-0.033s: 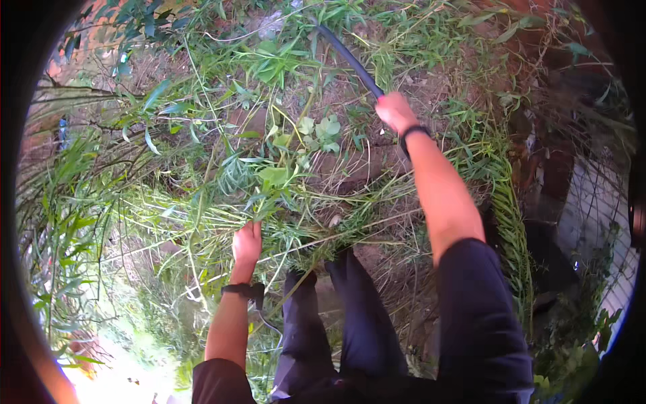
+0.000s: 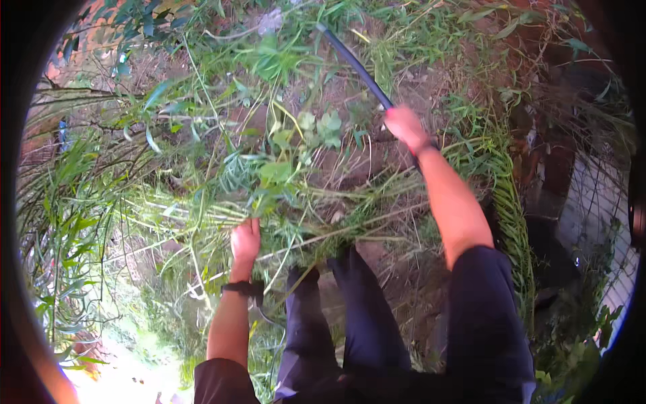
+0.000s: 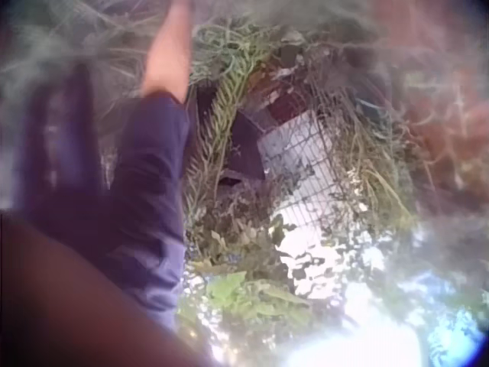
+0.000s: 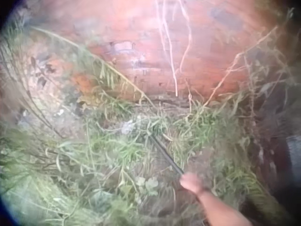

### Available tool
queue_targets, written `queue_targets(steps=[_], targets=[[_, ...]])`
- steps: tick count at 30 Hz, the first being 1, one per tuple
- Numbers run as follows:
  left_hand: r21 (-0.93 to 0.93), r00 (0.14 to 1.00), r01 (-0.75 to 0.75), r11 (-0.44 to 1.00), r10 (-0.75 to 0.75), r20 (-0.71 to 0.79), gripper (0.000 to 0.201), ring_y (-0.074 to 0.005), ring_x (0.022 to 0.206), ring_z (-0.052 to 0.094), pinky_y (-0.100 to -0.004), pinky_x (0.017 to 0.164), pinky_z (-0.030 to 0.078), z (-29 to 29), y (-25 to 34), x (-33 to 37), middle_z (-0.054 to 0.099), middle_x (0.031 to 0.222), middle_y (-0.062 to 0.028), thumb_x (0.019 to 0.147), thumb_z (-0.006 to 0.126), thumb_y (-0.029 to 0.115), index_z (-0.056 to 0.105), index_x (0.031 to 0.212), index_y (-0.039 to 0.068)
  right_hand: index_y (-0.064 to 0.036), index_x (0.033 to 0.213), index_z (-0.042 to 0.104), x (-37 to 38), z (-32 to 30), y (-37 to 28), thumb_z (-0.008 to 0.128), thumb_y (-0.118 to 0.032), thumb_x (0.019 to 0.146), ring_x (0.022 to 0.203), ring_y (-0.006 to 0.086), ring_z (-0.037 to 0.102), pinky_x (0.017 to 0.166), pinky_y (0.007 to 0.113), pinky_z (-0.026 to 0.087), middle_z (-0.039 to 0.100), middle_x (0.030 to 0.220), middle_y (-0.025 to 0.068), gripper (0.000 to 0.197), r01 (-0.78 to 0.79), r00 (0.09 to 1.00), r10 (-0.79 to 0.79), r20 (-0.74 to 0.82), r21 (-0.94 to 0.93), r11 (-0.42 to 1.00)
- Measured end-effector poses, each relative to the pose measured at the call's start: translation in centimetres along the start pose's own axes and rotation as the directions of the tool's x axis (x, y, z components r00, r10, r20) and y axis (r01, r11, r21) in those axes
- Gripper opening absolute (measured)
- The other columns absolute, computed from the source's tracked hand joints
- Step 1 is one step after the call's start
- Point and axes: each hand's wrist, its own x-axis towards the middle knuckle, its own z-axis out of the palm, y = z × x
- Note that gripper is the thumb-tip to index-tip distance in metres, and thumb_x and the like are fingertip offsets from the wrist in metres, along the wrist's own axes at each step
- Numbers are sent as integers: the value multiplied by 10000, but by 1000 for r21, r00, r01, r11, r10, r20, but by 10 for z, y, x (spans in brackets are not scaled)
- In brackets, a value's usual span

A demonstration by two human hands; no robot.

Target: The person uses a hand-held scythe to cut tall green weeds growing in an outdoor area. They grasp bundles of stalks by hand and swing the tool to sever them near the ground.

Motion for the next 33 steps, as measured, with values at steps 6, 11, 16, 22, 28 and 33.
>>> queue_targets(steps=[6,11,16,22,28,33], targets=[[170,987,91,981,-111,113,365,-439,695,643,-523,630,527,-47,-25,-3,659,773,-231,1007,444,301,634,856,30,22,775,652,-281,-26,-55,671,-229,778,654,360,673,602,437,513,657,699,221,252,-797,570,759,314,-14,604],[109,990,-50,993,35,137,270,-420,726,647,-518,642,530,-28,9,-17,656,868,-229,987,446,233,615,919,33,-26,615,525,-213,-3,-70,624,-169,830,420,128,482,408,342,349,508,493,32,277,-603,777,606,170,478,639],[133,997,-43,990,33,74,318,-438,673,623,-529,604,499,-26,-5,-19,636,780,-244,987,486,269,601,825,20,-83,617,520,-49,12,-89,625,-191,851,364,137,463,348,319,337,478,484,-5,279,-676,731,580,358,492,549],[32,1000,-10,999,10,9,367,-469,659,594,-557,601,468,-36,12,-20,615,744,-262,993,495,289,587,773,9,-47,682,551,30,21,-74,575,-120,830,367,149,456,371,340,315,486,501,30,166,-790,599,637,485,487,372],[322,965,-252,913,263,10,364,-440,607,619,-522,563,511,-62,-16,-9,627,672,-233,989,501,306,600,779,25,17,789,668,-85,28,-50,596,-145,840,582,347,630,525,447,471,628,664,219,184,-540,839,500,214,214,814],[220,996,-78,972,67,57,383,-438,611,627,-529,576,516,-63,-2,-28,624,661,-237,1002,475,316,595,774,32,-26,619,552,-201,0,-81,637,-168,848,372,176,515,366,359,381,521,487,53,282,-860,478,722,500,436,267]])
